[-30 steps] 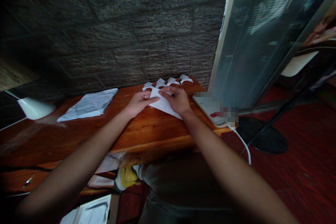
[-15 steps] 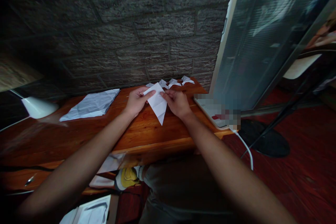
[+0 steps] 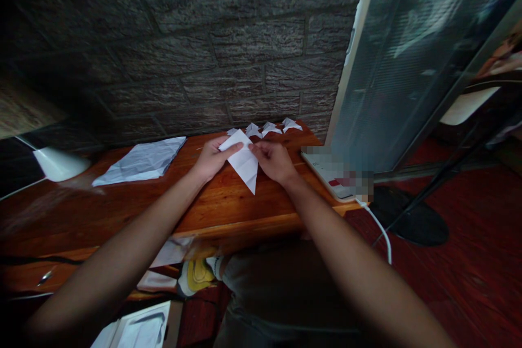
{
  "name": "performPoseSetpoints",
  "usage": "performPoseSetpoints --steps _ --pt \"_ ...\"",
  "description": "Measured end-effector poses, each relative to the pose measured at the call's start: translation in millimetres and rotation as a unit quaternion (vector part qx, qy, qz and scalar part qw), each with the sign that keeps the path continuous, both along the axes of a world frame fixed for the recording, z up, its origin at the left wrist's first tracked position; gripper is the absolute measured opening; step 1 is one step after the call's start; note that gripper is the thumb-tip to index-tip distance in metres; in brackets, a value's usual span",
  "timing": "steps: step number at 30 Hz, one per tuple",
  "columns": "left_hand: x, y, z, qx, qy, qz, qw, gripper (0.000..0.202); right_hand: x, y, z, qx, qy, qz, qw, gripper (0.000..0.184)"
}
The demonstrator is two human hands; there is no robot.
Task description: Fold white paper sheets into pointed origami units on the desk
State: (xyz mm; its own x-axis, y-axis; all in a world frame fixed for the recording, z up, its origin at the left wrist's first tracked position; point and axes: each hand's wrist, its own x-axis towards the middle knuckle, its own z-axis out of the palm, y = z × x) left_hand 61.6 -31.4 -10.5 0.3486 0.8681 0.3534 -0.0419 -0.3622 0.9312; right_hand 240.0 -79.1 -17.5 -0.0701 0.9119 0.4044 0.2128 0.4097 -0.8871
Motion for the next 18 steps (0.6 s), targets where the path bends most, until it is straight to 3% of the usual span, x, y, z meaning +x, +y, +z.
performPoseSetpoints --steps 5,11,18 --pt "1.8 0.3 -0.6 -0.005 0.002 -0.001 1.000 0.043 0.0 2.5 -0.3 -0.035 0.103 -0.004 0.994 0.041" --pt "0.7 11.7 -4.9 -0.017 -0.010 -0.015 1.000 0.054 1.7 5.5 -1.3 -0.043 0.101 -0.001 0.994 0.037" --pt "-2.9 13.0 -2.7 0.014 0.020 -0.021 0.999 0.049 5.5 9.5 -3.9 -0.034 0.100 -0.027 0.994 0.040"
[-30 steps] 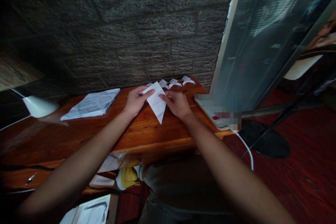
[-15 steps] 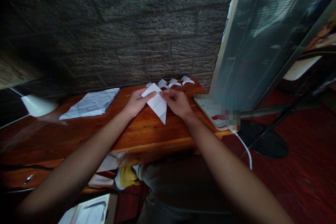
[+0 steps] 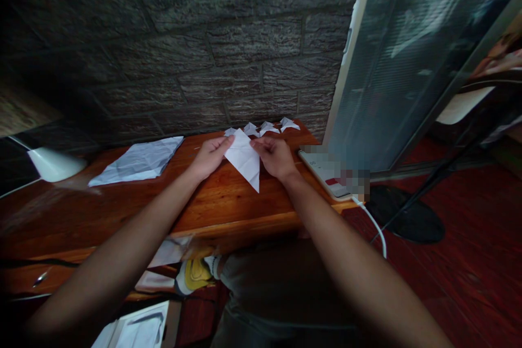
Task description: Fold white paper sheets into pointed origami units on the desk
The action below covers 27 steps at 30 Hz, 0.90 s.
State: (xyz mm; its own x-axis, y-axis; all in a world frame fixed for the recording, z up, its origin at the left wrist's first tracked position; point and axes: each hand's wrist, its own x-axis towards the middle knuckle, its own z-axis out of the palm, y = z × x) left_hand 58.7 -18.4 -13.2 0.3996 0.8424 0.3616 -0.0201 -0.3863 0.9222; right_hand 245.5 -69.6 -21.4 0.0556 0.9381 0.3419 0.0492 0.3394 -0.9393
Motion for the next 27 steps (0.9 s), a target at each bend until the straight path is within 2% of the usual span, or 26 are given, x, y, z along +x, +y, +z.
performPoseSetpoints --steps 3,5,10,13,16,23,27 --pt "-3.0 -1.8 4.0 0.023 0.019 0.008 1.000 0.040 5.5 3.3 -2.1 0.017 0.010 -0.064 0.998 0.041" --pt "-4.2 -1.4 4.7 0.019 0.010 0.013 1.000 0.039 7.6 4.3 -3.1 0.008 0.008 -0.082 0.997 0.041" --pt "-3.6 3.3 1.2 0.010 -0.047 0.031 0.998 0.035 4.2 1.2 -3.4 -0.030 -0.016 -0.034 0.999 0.035" --pt "-1.1 2.2 1.0 -0.009 -0.056 0.012 0.998 0.044 1.3 -0.3 -3.1 -0.020 -0.022 -0.023 0.999 0.031" --pt "1.9 -1.5 1.8 -0.017 -0.055 -0.009 0.998 0.051 0.7 -0.5 -3.0 -0.015 -0.028 -0.027 0.999 0.028" --pt "1.3 -2.7 1.0 0.021 -0.031 -0.010 0.999 0.041 -0.8 -2.7 -1.6 -0.016 -0.012 -0.002 1.000 0.029" --pt "-0.4 0.4 -1.2 0.039 -0.010 -0.013 0.999 0.044 -2.1 -5.0 -0.2 -0.021 -0.022 0.010 0.999 0.028"
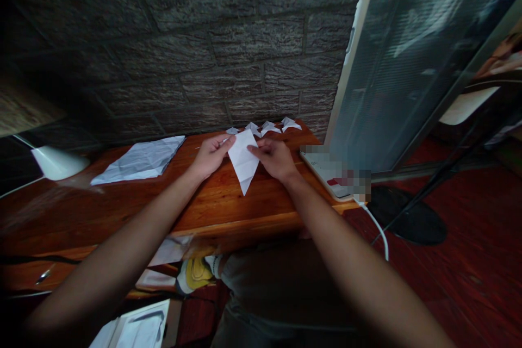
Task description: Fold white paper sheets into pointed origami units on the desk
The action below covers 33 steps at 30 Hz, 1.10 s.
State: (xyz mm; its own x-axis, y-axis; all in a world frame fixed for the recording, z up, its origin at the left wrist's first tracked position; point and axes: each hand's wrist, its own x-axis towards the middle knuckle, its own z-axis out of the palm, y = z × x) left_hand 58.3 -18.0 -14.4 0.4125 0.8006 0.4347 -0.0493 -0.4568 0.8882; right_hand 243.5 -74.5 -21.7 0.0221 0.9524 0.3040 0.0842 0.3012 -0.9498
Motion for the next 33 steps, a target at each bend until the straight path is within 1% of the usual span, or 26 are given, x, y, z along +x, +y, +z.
performPoseSetpoints --steps 2,6,9,13,15,19,22,25,30,33 --pt "0.5 1.2 -1.6 -0.002 -0.001 0.006 1.000 0.048 -0.5 -1.3 1.0 -0.004 -0.003 0.009 1.000 0.027" --pt "2.1 1.5 -2.4 -0.031 -0.018 0.005 0.999 0.053 -0.5 -1.4 0.9 -0.012 0.000 0.021 1.000 0.028" --pt "1.9 -0.5 0.6 -0.036 -0.005 -0.004 0.999 0.048 1.1 1.6 -1.0 -0.003 0.015 0.005 1.000 0.031" --pt "1.3 -4.8 4.7 -0.029 0.024 -0.004 0.999 0.041 2.8 3.2 -0.9 0.019 0.053 -0.035 0.998 0.034" --pt "1.8 -6.9 4.6 -0.040 0.033 -0.020 0.998 0.039 2.5 1.4 0.8 0.025 0.058 -0.039 0.997 0.034" --pt "3.4 -9.3 1.9 -0.066 0.047 -0.060 0.995 0.042 0.3 -4.0 3.9 0.006 0.028 0.001 1.000 0.034" --pt "4.1 -9.5 0.9 -0.047 0.059 -0.061 0.995 0.042 -1.1 -6.7 5.2 -0.007 0.012 0.030 0.999 0.038" --pt "4.1 -9.5 1.9 -0.024 0.052 -0.054 0.997 0.045 -2.1 -7.6 7.0 -0.001 0.019 0.043 0.999 0.044" --pt "4.5 -9.3 3.3 -0.028 0.054 -0.038 0.997 0.054 -3.8 -6.3 9.5 0.020 0.002 0.017 1.000 0.053" --pt "4.7 -6.9 1.5 -0.037 0.053 -0.060 0.996 0.053 -2.4 -3.7 8.4 0.025 -0.012 -0.006 1.000 0.055"
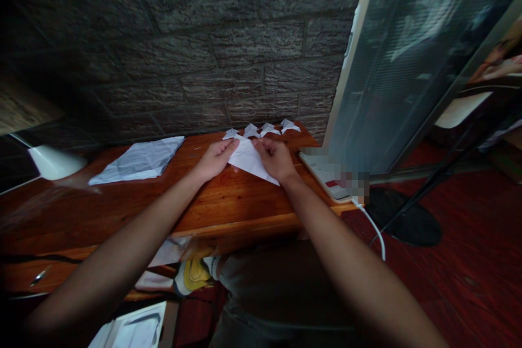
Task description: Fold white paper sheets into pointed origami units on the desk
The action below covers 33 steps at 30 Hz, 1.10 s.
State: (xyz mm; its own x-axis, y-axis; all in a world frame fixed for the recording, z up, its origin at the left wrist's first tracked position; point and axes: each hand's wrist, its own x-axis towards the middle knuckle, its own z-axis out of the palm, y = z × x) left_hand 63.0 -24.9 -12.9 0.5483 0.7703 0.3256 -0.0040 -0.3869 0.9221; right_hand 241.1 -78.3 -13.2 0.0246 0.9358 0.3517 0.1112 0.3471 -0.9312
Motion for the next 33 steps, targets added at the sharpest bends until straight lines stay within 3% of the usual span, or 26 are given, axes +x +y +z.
performPoseSetpoints --steps 6,12,17,22,29,33 --pt "-4.5 5.2 -3.2 -0.046 0.025 -0.082 0.995 0.051 9.7 7.6 -5.3 -0.018 0.011 -0.060 0.998 0.052" --pt "-6.6 2.0 0.0 -0.012 0.040 -0.009 0.999 0.050 11.6 10.4 -9.1 0.006 0.003 -0.073 0.997 0.050" --pt "-6.5 1.5 0.9 -0.015 0.029 0.011 0.999 0.052 9.9 8.4 -9.4 0.007 -0.061 -0.091 0.994 0.050" --pt "-7.9 7.6 -2.4 -0.043 -0.007 0.023 0.999 0.055 8.3 8.9 -9.1 0.016 -0.078 -0.077 0.994 0.050" --pt "-18.3 7.6 -2.4 -0.065 -0.004 -0.013 0.998 0.044 9.0 15.4 -16.0 0.019 -0.128 -0.050 0.990 0.048" --pt "-25.9 15.9 -1.2 -0.101 0.012 -0.023 0.994 0.061 3.8 34.0 -13.3 0.042 -0.168 0.023 0.985 0.041"
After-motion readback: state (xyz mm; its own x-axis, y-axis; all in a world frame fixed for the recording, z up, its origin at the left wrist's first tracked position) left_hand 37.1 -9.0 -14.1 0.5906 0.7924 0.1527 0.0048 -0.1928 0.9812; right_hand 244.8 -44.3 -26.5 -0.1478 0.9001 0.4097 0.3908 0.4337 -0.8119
